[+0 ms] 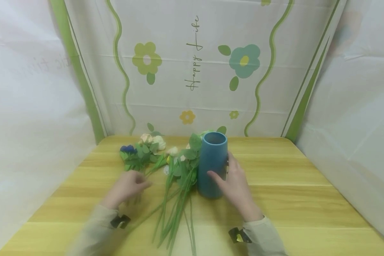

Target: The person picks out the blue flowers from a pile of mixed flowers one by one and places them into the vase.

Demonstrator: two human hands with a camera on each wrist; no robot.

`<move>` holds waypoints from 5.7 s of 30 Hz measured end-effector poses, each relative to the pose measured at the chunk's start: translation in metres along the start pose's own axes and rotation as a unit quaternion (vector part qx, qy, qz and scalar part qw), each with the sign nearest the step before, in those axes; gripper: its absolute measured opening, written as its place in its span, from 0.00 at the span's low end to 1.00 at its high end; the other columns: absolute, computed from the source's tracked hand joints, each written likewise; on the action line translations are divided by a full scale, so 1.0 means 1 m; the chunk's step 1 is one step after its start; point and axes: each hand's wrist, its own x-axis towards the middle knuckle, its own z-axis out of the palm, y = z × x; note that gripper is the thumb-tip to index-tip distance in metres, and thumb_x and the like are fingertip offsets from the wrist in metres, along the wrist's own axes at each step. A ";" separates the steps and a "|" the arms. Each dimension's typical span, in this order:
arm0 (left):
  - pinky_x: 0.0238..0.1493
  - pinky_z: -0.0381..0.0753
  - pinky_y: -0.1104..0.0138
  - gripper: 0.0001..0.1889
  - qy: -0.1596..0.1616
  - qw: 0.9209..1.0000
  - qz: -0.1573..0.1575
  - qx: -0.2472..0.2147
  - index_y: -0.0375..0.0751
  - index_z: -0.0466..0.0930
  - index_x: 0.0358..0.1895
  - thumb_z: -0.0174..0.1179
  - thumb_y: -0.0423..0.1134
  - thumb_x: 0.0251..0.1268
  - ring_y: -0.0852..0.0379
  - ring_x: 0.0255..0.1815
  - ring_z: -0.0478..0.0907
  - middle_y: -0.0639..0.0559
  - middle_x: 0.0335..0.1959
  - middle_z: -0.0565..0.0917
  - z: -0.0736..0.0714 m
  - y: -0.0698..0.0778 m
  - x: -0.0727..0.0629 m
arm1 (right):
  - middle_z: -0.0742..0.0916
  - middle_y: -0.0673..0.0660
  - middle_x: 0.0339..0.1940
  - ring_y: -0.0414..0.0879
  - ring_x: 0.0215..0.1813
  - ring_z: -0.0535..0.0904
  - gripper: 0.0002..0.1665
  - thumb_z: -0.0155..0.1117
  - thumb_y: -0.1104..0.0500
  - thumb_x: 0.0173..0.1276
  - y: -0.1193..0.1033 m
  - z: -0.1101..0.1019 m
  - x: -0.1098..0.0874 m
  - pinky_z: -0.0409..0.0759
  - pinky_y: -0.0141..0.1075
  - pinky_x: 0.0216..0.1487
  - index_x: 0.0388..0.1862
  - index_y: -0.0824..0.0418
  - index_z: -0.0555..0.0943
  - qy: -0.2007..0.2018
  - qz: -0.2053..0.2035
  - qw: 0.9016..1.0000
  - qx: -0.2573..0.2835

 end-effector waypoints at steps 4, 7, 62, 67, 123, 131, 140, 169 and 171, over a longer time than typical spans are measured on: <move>0.15 0.60 0.69 0.24 0.060 0.997 -0.021 0.049 0.46 0.69 0.11 0.66 0.44 0.63 0.62 0.11 0.61 0.59 0.08 0.65 -0.006 -0.013 0.006 | 0.71 0.74 0.65 0.68 0.64 0.69 0.57 0.70 0.43 0.64 0.000 -0.001 0.000 0.68 0.63 0.58 0.76 0.73 0.52 0.000 0.004 1.000 0.000; 0.13 0.55 0.70 0.28 0.077 0.994 -0.044 0.071 0.47 0.62 0.09 0.67 0.45 0.62 0.63 0.10 0.57 0.59 0.07 0.59 -0.008 -0.020 0.008 | 0.71 0.74 0.65 0.67 0.64 0.69 0.57 0.70 0.42 0.64 0.000 -0.001 0.000 0.67 0.64 0.59 0.76 0.72 0.52 -0.002 0.003 1.000 0.000; 0.15 0.66 0.62 0.18 0.081 0.982 -0.093 0.145 0.45 0.64 0.12 0.57 0.24 0.50 0.53 0.17 0.68 0.49 0.14 0.69 -0.004 -0.034 0.016 | 0.71 0.74 0.65 0.68 0.64 0.69 0.56 0.70 0.43 0.64 0.003 0.002 0.002 0.69 0.63 0.58 0.76 0.72 0.53 0.001 -0.002 1.000 0.002; 0.16 0.68 0.60 0.15 0.080 0.982 -0.095 0.145 0.44 0.68 0.13 0.58 0.24 0.50 0.52 0.19 0.71 0.48 0.16 0.73 -0.004 -0.034 0.016 | 0.72 0.74 0.65 0.68 0.63 0.70 0.56 0.71 0.43 0.64 0.002 0.001 0.002 0.71 0.62 0.56 0.76 0.72 0.53 0.003 -0.005 1.000 0.001; 0.16 0.66 0.63 0.15 -0.004 0.984 -0.020 0.175 0.45 0.65 0.16 0.64 0.28 0.43 0.56 0.16 0.66 0.53 0.16 0.68 0.028 -0.002 0.000 | 0.71 0.74 0.65 0.67 0.64 0.69 0.57 0.71 0.43 0.63 0.002 0.001 0.002 0.67 0.63 0.60 0.76 0.73 0.52 0.000 -0.001 1.000 0.001; 0.10 0.53 0.72 0.21 -0.016 0.998 -0.020 0.054 0.48 0.61 0.07 0.60 0.27 0.46 0.64 0.08 0.54 0.61 0.06 0.57 0.029 0.002 -0.003 | 0.71 0.74 0.65 0.67 0.64 0.69 0.57 0.71 0.43 0.63 0.002 0.001 0.002 0.67 0.63 0.59 0.76 0.72 0.52 -0.001 0.002 1.000 0.000; 0.11 0.55 0.72 0.18 -0.091 0.990 -0.011 -0.110 0.41 0.74 0.12 0.64 0.34 0.61 0.63 0.09 0.56 0.58 0.08 0.66 0.019 0.001 0.003 | 0.72 0.74 0.64 0.67 0.63 0.70 0.57 0.71 0.44 0.63 0.001 0.000 0.002 0.68 0.63 0.59 0.75 0.73 0.53 0.003 -0.002 1.000 0.001; 0.20 0.70 0.66 0.04 -0.058 0.982 0.025 -0.176 0.36 0.85 0.33 0.65 0.34 0.63 0.60 0.17 0.67 0.49 0.24 0.81 0.033 0.023 -0.007 | 0.72 0.74 0.65 0.67 0.64 0.70 0.56 0.71 0.44 0.63 0.001 0.000 0.002 0.70 0.62 0.57 0.75 0.73 0.53 0.006 -0.008 1.000 0.005; 0.19 0.69 0.67 0.04 -0.061 0.983 0.027 -0.170 0.36 0.85 0.32 0.66 0.34 0.62 0.61 0.17 0.67 0.50 0.23 0.80 0.035 0.023 -0.006 | 0.72 0.74 0.65 0.67 0.63 0.70 0.56 0.71 0.44 0.63 0.000 0.000 0.002 0.70 0.63 0.57 0.75 0.73 0.53 0.006 -0.008 1.000 0.004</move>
